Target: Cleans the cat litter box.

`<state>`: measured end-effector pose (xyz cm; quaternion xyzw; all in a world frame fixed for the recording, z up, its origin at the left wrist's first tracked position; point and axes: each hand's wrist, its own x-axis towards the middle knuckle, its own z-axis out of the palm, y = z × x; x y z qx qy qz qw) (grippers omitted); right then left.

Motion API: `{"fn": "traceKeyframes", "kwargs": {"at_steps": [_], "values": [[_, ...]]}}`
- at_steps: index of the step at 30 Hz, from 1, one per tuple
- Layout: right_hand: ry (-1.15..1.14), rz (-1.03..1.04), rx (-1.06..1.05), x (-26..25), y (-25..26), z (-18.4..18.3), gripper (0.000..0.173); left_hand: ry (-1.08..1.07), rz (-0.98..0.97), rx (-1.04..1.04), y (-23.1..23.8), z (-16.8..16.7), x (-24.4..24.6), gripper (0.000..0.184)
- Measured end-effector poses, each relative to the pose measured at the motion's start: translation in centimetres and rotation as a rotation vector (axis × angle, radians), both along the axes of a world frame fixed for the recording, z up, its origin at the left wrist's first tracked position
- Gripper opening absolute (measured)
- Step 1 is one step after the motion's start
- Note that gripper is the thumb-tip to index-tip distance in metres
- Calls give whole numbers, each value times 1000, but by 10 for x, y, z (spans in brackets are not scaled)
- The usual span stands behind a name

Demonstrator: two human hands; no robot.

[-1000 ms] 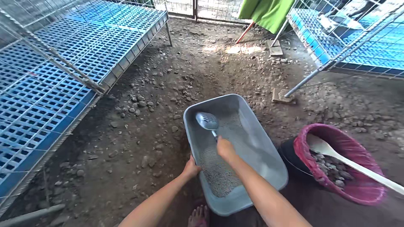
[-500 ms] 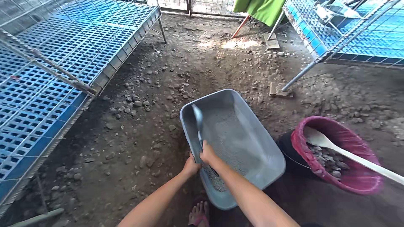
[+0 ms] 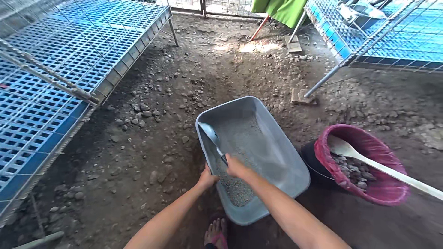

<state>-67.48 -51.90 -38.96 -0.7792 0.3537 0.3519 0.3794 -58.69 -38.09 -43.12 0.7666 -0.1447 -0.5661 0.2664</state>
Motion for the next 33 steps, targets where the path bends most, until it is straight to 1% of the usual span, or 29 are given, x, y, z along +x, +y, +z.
{"fn": "traceKeyframes", "kwargs": {"at_steps": [2, 3, 4, 5, 7, 8, 10, 11, 13, 15, 18, 20, 22, 24, 26, 28, 30, 33], "values": [[-7, 95, 39, -38, -8, 8, 62, 17, -2, -30, 2, -4, -1, 109], [-16, 127, 23, -62, -16, 14, 55, 30, -6, -47, 3, -6, 0, 109], [-18, 136, -28, -86, -24, 21, 47, 47, -1, -62, 5, -8, 0, 108], [1, 118, -122, -107, -31, 29, 41, 67, 21, -81, 6, -9, 0, 106], [0, -22, -365, -143, -46, 41, 42, 128, 95, -107, 8, -8, -8, 98], [-64, -124, -474, -158, -58, 39, 44, 146, 125, -110, 9, -6, -14, 96], [-174, -308, -635, -177, -90, 23, 45, 145, 164, -118, 8, -3, -21, 98], [-186, -377, -672, -182, -105, 13, 45, 136, 167, -126, 6, -3, -20, 98], [-108, -454, -595, -175, -123, 5, 49, 91, 198, -155, 4, 0, -6, 96], [-87, -465, -454, -154, -118, 12, 53, 17, 327, -210, 7, 9, 28, 85], [-232, -410, -287, -109, -77, 49, 48, -26, 530, -249, 25, 28, 112, 59], [-298, -332, -204, -98, -57, 78, 44, 3, 635, -263, 36, 48, 142, 43], [-327, -319, -218, -114, -57, 90, 45, 21, 598, -278, 29, 74, 143, 40], [-357, -374, -332, -158, -69, 82, 50, 41, 447, -289, 10, 96, 114, 46], [-294, -430, -454, -202, -87, 79, 54, 142, 297, -320, -12, 98, 75, 58], [-179, -460, -520, -218, -94, 88, 52, 234, 237, -309, -18, 91, 52, 67], [-170, -490, -507, -200, -80, 101, 53, 209, 281, -259, -4, 70, 62, 63], [-315, -504, -422, -136, -52, 112, 54, 53, 434, -229, 26, 41, 111, 54]]}}
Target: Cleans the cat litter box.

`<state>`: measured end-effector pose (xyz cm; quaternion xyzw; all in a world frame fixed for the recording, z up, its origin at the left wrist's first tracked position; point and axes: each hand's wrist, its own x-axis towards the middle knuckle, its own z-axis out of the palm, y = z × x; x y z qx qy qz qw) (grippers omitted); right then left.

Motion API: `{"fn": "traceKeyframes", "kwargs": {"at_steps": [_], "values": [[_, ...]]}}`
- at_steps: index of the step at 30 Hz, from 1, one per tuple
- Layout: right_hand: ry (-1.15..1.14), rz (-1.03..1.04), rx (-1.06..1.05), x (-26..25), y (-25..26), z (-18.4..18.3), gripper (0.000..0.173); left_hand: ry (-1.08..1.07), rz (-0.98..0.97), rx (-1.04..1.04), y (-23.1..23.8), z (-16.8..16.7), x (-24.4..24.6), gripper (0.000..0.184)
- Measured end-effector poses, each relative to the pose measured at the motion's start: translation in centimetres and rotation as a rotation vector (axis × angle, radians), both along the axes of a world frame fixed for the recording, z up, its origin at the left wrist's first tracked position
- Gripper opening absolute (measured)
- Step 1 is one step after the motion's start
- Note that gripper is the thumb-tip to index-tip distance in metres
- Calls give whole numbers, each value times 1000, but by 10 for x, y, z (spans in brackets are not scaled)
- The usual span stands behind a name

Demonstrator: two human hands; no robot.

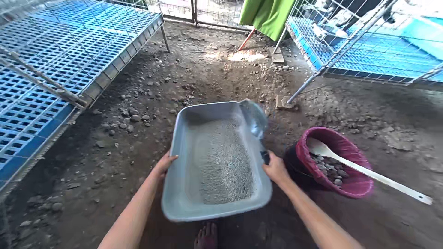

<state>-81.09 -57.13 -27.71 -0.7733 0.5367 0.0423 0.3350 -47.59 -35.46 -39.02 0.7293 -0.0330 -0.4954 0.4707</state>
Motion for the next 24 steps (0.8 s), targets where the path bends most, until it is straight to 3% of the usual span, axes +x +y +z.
{"fn": "traceKeyframes", "kwargs": {"at_steps": [3, 9, 14, 19, 24], "values": [[-68, 79, -18, 7, 2, 4, 46, -37, 34, 25, 10, -7, 5, 50], [191, -74, -78, -86, -38, -16, 51, 60, -59, -109, -28, -14, -97, 62], [373, -43, -45, -46, -16, -35, 45, -3, 25, -150, -19, -42, -130, 62], [426, 31, 190, -14, -7, -41, 44, 17, -164, -52, -11, -51, -123, 76], [236, -38, 44, -46, -13, 7, 45, 62, -179, 44, -31, -43, -106, 80]]}}
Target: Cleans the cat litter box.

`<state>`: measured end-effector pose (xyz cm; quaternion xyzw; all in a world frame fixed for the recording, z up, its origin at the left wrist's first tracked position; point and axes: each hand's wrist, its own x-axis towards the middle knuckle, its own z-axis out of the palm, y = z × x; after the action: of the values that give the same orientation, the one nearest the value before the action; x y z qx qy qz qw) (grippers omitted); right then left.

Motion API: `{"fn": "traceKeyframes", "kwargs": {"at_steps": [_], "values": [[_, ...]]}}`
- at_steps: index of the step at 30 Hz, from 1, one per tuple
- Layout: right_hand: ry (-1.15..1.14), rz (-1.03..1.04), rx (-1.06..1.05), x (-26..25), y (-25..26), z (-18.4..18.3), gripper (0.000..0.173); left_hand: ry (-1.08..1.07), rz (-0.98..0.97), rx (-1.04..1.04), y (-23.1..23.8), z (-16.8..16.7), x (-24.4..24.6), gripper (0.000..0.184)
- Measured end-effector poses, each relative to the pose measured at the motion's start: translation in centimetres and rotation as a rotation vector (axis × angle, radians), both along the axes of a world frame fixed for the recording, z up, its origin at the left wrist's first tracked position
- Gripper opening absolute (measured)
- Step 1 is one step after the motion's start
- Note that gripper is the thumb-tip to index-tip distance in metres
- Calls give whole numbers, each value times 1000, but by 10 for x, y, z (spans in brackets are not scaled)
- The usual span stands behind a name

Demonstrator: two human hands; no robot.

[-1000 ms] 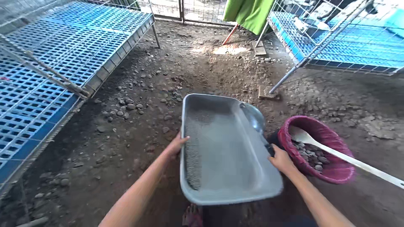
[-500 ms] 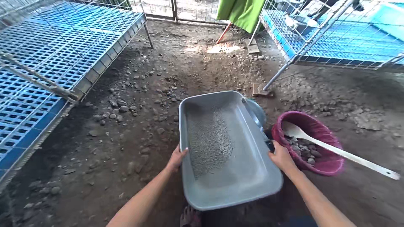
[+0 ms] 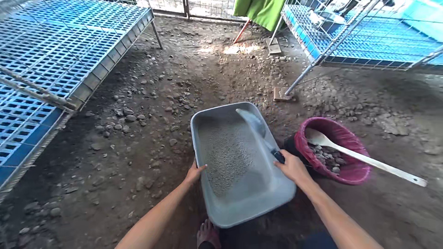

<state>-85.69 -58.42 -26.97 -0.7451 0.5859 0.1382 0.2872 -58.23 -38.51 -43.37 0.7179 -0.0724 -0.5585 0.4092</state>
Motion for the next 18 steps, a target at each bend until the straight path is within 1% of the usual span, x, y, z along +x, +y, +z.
{"fn": "traceKeyframes", "kwargs": {"at_steps": [3, 5, 7, 9, 11, 13, 15, 18], "values": [[-79, -123, -226, -46, -9, 33, 49, 8, 7, 48, -11, 0, 3, 77], [-82, -196, -318, -83, -22, 51, 49, -35, 44, 12, -10, 1, 3, 70], [7, -291, -343, -120, -34, 68, 47, -94, 70, -62, -8, 3, 2, 67], [157, -361, -334, -152, -40, 79, 44, -160, 64, -125, -11, 5, 3, 69], [308, -364, -307, -168, -39, 81, 43, -210, 46, -128, -12, 15, 9, 74], [400, -369, -278, -173, -38, 73, 42, -258, 35, -119, -11, 28, 14, 78], [456, -387, -230, -170, -45, 59, 42, -319, 42, -126, -11, 44, 18, 81], [484, -327, -168, -161, -58, 35, 43, -364, 147, -161, 0, 72, 12, 80]]}}
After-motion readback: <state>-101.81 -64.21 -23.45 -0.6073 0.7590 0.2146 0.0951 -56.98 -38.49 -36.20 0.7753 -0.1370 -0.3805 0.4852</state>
